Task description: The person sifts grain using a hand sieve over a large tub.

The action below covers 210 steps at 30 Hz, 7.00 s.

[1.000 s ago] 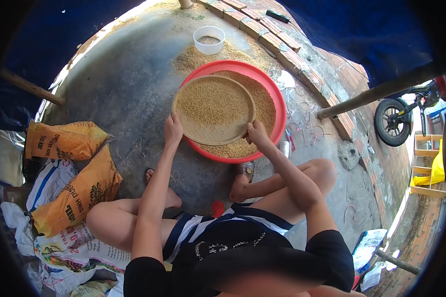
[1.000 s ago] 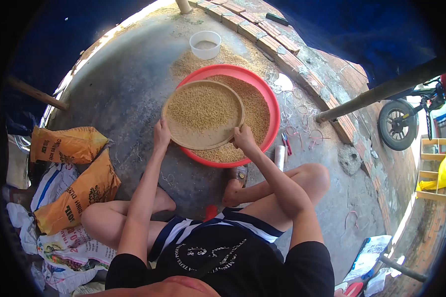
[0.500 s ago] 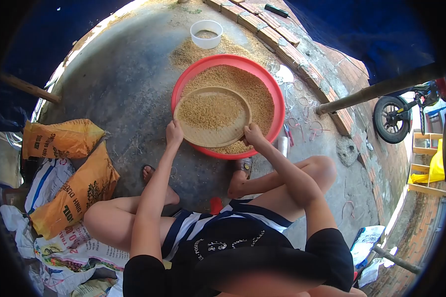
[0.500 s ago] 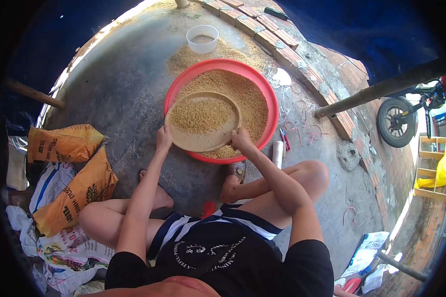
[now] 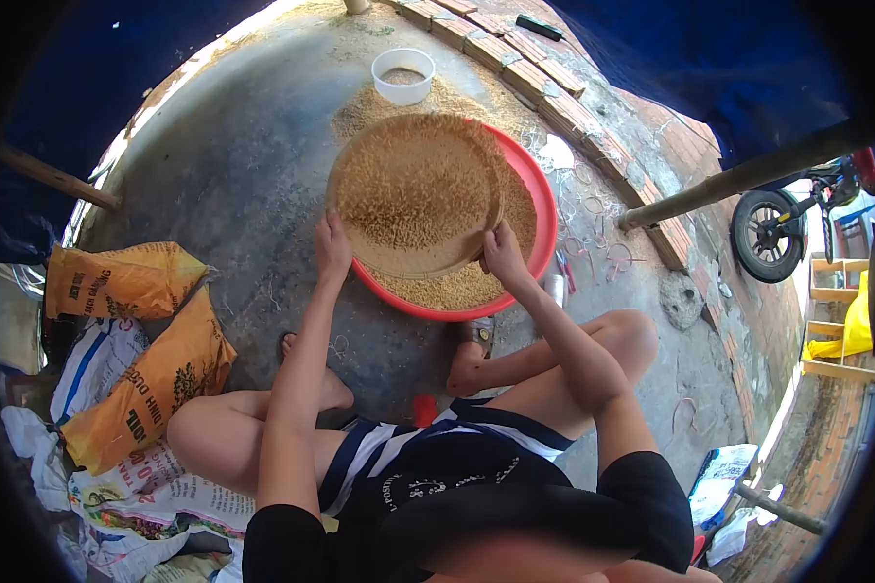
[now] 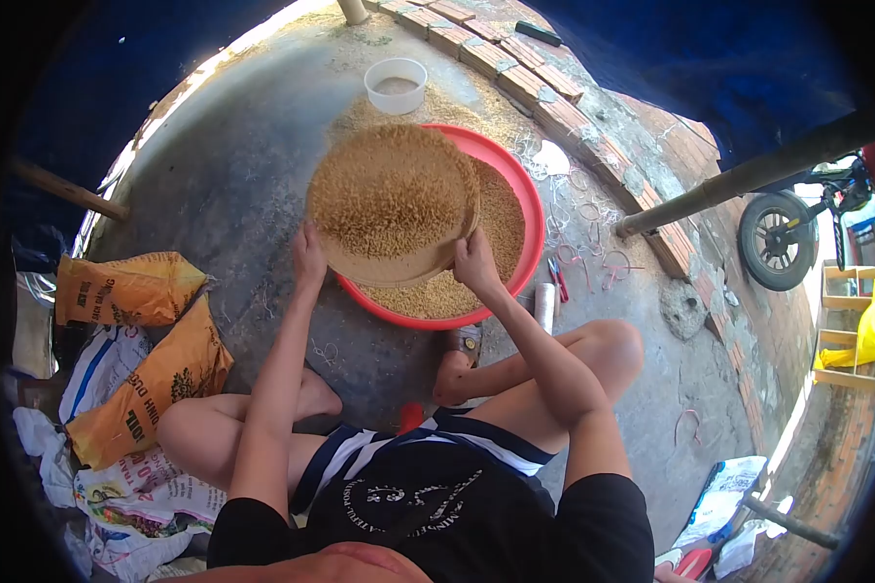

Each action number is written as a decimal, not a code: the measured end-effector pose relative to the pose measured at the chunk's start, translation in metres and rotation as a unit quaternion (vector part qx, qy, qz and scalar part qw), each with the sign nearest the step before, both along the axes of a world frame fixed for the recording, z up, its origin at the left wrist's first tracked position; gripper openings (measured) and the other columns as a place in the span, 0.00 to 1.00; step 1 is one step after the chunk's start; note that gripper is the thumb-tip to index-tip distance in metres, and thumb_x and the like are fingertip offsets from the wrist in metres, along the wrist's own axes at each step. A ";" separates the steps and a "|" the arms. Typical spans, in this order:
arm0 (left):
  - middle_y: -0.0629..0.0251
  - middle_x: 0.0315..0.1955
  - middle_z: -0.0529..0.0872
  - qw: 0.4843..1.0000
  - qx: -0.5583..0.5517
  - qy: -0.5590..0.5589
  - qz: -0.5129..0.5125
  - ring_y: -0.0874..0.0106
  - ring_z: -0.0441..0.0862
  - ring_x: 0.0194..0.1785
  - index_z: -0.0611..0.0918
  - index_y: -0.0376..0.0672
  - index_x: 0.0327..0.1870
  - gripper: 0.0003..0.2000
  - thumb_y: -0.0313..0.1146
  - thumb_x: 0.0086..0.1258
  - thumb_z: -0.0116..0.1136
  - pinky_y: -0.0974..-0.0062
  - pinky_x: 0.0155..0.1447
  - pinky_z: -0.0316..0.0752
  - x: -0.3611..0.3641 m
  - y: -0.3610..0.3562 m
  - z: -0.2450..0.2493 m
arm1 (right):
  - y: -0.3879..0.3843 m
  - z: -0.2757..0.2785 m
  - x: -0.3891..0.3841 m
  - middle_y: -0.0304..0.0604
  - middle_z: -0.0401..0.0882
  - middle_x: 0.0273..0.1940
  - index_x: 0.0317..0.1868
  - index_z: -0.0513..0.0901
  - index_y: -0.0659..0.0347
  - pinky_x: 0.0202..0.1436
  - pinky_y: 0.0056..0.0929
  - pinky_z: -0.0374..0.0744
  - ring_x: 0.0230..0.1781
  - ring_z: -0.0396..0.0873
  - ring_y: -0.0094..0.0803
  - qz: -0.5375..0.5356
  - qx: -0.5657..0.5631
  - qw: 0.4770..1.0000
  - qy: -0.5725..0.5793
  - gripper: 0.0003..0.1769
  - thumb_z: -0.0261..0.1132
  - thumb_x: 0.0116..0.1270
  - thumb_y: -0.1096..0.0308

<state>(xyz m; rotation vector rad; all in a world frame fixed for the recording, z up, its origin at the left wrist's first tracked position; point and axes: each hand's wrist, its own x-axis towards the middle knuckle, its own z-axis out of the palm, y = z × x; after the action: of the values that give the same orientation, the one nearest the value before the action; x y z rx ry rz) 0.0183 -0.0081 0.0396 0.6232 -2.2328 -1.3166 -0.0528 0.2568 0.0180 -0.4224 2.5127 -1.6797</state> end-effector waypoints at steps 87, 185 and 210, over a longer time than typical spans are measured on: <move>0.45 0.29 0.77 0.985 0.061 0.161 -0.015 0.53 0.75 0.39 0.72 0.27 0.38 0.20 0.40 0.68 0.33 0.68 0.43 0.67 0.008 0.017 0.053 | -0.004 0.073 0.025 0.50 0.71 0.16 0.39 0.60 0.71 0.11 0.27 0.71 0.10 0.73 0.33 0.012 -0.056 0.997 -0.046 0.10 0.43 0.62 0.71; 0.40 0.27 0.76 0.997 -0.022 -0.062 -0.049 0.47 0.74 0.37 0.74 0.29 0.31 0.21 0.41 0.65 0.33 0.59 0.40 0.66 -0.013 0.005 0.002 | 0.007 0.026 0.032 0.43 0.71 0.16 0.31 0.68 0.68 0.10 0.22 0.67 0.09 0.67 0.25 -0.035 -0.092 0.967 -0.235 0.11 0.44 0.62 0.67; 0.37 0.25 0.75 0.993 -0.069 -0.099 -0.021 0.45 0.73 0.36 0.73 0.27 0.30 0.21 0.39 0.67 0.33 0.56 0.38 0.66 0.011 0.012 -0.046 | 0.010 -0.001 0.023 0.43 0.70 0.15 0.30 0.69 0.69 0.12 0.26 0.69 0.11 0.71 0.28 0.014 0.062 0.948 -0.312 0.09 0.47 0.59 0.70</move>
<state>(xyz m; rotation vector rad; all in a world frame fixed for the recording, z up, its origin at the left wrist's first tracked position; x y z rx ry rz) 0.0294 0.0038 -0.0067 0.6845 -2.4841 -1.1523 -0.0293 0.2665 0.0172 0.0829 2.1008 -1.3511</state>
